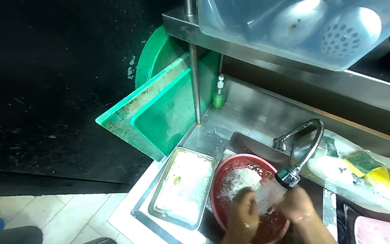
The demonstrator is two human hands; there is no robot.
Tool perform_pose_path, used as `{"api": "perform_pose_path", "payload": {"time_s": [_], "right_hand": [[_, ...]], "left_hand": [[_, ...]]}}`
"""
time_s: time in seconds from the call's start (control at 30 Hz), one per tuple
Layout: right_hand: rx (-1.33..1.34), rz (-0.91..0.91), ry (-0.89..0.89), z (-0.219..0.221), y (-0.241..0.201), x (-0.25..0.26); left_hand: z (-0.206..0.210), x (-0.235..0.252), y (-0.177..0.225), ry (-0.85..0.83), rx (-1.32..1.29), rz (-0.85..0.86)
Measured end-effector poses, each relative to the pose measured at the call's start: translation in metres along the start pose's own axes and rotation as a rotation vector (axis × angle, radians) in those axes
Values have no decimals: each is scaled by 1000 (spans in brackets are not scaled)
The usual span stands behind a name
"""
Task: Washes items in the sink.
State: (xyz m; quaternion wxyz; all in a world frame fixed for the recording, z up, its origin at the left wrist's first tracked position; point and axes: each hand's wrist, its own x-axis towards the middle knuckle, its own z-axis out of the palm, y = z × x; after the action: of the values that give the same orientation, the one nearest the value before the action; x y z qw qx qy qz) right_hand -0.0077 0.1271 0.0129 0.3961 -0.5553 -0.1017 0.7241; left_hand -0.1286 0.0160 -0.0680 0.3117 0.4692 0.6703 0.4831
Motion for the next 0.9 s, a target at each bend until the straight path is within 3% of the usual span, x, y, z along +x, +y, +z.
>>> {"api": "perform_pose_path", "payload": {"time_s": [0.1, 0.17, 0.27, 0.53, 0.8, 0.9], "right_hand": [[-272, -427, -67, -12, -39, -1], [-498, -589, -135, -9, -47, 0], [-701, -572, -105, 31, -40, 1], [-569, -524, -92, 73, -37, 6], [-523, -544, -72, 81, -29, 15], [-514, -546, -50, 83, -26, 15]], "left_hand": [[-71, 33, -39, 204, 386, -151], [-104, 67, -66, 251, 561, -281], [-117, 111, -100, 261, 583, -306], [-96, 119, -120, 268, 819, -357], [-97, 155, -60, 511, 384, -561], [-90, 171, -59, 601, 241, -610]]}}
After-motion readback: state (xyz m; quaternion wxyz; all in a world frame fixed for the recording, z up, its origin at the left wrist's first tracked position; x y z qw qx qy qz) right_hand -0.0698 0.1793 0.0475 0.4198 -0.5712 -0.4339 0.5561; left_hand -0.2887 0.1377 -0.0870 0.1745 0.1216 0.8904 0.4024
